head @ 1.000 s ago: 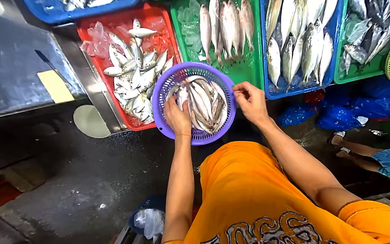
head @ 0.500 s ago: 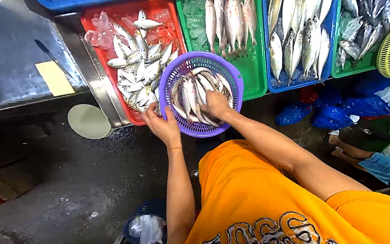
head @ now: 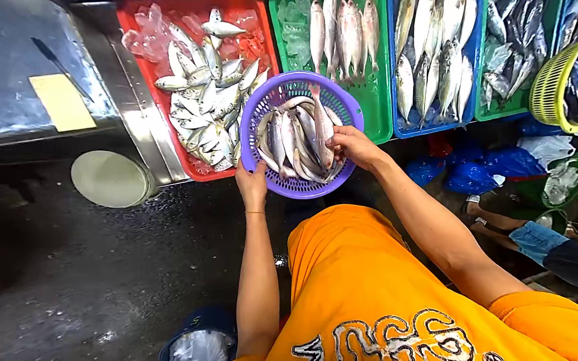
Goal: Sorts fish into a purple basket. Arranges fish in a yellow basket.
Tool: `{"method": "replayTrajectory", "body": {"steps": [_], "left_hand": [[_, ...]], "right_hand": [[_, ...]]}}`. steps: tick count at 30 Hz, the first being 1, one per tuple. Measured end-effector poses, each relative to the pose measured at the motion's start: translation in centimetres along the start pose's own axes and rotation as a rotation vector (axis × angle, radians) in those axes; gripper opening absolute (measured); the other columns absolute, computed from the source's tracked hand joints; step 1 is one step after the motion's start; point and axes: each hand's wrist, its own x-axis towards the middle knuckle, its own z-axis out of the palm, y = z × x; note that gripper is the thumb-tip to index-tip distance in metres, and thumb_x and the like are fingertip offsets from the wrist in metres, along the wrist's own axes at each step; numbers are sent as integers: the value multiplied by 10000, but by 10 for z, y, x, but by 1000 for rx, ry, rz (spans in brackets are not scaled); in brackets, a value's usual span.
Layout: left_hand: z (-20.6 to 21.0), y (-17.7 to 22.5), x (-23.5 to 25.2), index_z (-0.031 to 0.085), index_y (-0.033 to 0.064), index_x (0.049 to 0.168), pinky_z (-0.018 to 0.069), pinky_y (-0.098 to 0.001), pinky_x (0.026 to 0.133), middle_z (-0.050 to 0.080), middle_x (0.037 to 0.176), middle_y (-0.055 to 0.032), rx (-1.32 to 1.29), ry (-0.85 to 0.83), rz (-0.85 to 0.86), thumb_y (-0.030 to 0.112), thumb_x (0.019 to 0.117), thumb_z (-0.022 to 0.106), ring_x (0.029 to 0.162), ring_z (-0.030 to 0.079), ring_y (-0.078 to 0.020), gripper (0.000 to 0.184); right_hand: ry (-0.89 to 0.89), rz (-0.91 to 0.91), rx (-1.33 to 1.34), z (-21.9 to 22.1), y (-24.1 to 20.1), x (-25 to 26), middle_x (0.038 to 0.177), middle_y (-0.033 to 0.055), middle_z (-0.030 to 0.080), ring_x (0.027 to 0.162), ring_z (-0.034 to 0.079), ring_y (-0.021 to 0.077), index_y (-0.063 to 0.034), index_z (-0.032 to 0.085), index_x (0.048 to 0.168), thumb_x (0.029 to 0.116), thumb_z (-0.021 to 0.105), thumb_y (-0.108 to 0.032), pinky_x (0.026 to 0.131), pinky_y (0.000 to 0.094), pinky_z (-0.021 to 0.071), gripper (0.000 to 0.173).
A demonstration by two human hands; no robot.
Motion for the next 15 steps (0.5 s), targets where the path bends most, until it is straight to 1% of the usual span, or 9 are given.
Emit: {"method": "replayTrajectory", "body": {"steps": [2, 4, 6, 8, 10, 11, 13, 14, 15], "left_hand": [[0, 0, 0, 579, 48, 1372, 574, -409, 938, 689, 1192, -127, -1, -2, -4, 223, 930, 692, 1052, 689, -166, 488], [0, 0, 0, 596, 38, 1336, 581, -398, 929, 698, 1163, -121, -3, -8, -4, 225, 933, 698, 1032, 695, -157, 455], [0, 2, -1, 600, 30, 1320, 582, -390, 916, 700, 1143, -118, -4, -12, 1, 221, 936, 692, 1012, 696, -152, 438], [-1, 1, -2, 603, 28, 1310, 583, -384, 911, 700, 1134, -115, -8, -11, 8, 222, 940, 686, 1005, 696, -145, 426], [0, -1, -2, 607, 25, 1306, 587, -384, 915, 703, 1137, -117, -19, -8, 16, 213, 941, 688, 1007, 699, -145, 419], [0, -1, -3, 613, 24, 1299, 589, -386, 907, 705, 1128, -117, -26, -1, 16, 207, 938, 689, 999, 701, -147, 411], [2, 2, -5, 615, 19, 1287, 591, -390, 901, 705, 1122, -120, -41, 9, 2, 191, 939, 686, 990, 702, -153, 395], [2, 3, -6, 613, 17, 1284, 589, -387, 900, 703, 1120, -121, -39, 14, -10, 183, 938, 685, 987, 701, -152, 390], [3, 4, -7, 610, 20, 1292, 589, -383, 903, 703, 1125, -120, -34, 17, -24, 185, 940, 687, 987, 701, -150, 396]], "right_hand": [[4, -15, -35, 0, 0, -5, 871, 97, 685, 678, 662, 182, -19, 639, 1147, 983, 508, -211, 580, 360, 572, 284], [24, -40, -154, -4, -4, -12, 989, 148, 720, 781, 712, 235, 6, 636, 1244, 1002, 525, -190, 651, 418, 616, 330], [111, -105, -337, -14, -14, -22, 965, 136, 733, 758, 723, 230, -10, 639, 1229, 1010, 566, -213, 645, 432, 625, 307], [230, -171, -490, -32, -32, -35, 927, 107, 727, 730, 715, 212, -36, 656, 1204, 1017, 598, -274, 640, 430, 628, 308], [360, -262, -528, -60, -52, -43, 911, 85, 733, 707, 707, 199, -51, 685, 1197, 999, 654, -299, 616, 407, 620, 319], [411, -332, -480, -76, -60, -44, 905, 84, 731, 689, 701, 197, -36, 687, 1185, 978, 691, -279, 604, 398, 621, 318], [485, -461, -257, -106, -71, -31, 862, 78, 720, 627, 674, 182, -7, 671, 1142, 938, 733, -203, 569, 372, 607, 289], [503, -492, -101, -117, -76, -20, 861, 75, 710, 634, 664, 176, -1, 640, 1131, 947, 711, -172, 574, 364, 597, 261], [507, -492, 56, -127, -78, -5, 896, 80, 699, 698, 676, 189, -17, 590, 1134, 977, 667, -177, 612, 376, 602, 237]]}}
